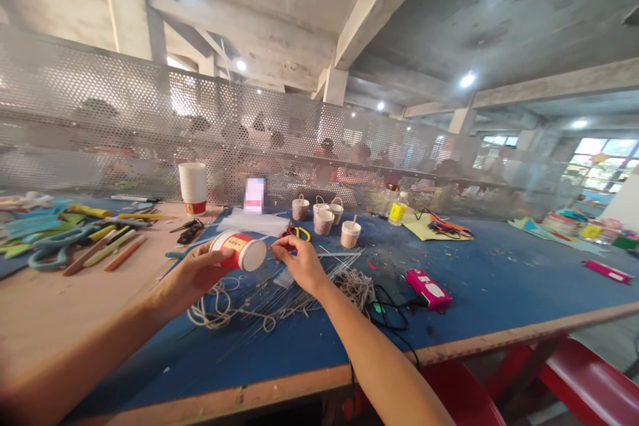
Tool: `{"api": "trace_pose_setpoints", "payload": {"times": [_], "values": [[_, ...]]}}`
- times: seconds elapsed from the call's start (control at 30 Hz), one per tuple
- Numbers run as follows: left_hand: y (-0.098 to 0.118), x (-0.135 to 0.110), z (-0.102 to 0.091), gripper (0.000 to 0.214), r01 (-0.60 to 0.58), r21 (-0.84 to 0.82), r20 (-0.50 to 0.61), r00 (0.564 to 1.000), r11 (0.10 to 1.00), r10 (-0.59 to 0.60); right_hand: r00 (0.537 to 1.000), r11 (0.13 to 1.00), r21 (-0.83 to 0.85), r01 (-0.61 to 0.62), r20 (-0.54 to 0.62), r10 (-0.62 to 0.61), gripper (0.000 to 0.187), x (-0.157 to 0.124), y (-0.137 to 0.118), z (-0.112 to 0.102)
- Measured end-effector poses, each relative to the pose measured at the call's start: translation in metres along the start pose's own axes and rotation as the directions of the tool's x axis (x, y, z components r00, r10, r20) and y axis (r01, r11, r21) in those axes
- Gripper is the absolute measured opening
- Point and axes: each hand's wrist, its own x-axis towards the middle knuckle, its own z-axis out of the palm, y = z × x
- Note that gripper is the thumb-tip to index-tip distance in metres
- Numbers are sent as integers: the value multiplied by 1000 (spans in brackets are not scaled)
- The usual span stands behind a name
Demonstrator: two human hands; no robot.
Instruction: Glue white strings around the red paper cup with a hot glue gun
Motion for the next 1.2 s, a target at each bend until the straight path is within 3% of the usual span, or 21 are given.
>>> {"api": "trace_pose_setpoints", "payload": {"times": [0.2, 0.43, 0.57, 0.97, 1.2], "values": [[-3, 3, -4, 23, -35, 49, -31, 999, 998, 36, 996, 995, -84, 55, -64, -61, 33, -3, -2, 3], [-7, 1, -4, 28, -34, 116, 13, 999, 993, 32, 997, 992, -111, 63, -36, -68, 31, -3, 2, 6], [-7, 1, -2, 28, -58, 138, 32, 998, 989, 55, 983, 980, -167, 109, -130, -131, 32, -4, 5, 7], [-4, -2, 2, 29, 1, 117, 52, 999, 993, -7, 939, 889, -375, 262, -114, -325, 6, -4, 1, 9], [-3, 1, 2, 21, 92, 95, -14, 996, 991, -92, 908, 756, -565, 331, -28, -419, 7, -11, -1, 8]]}}
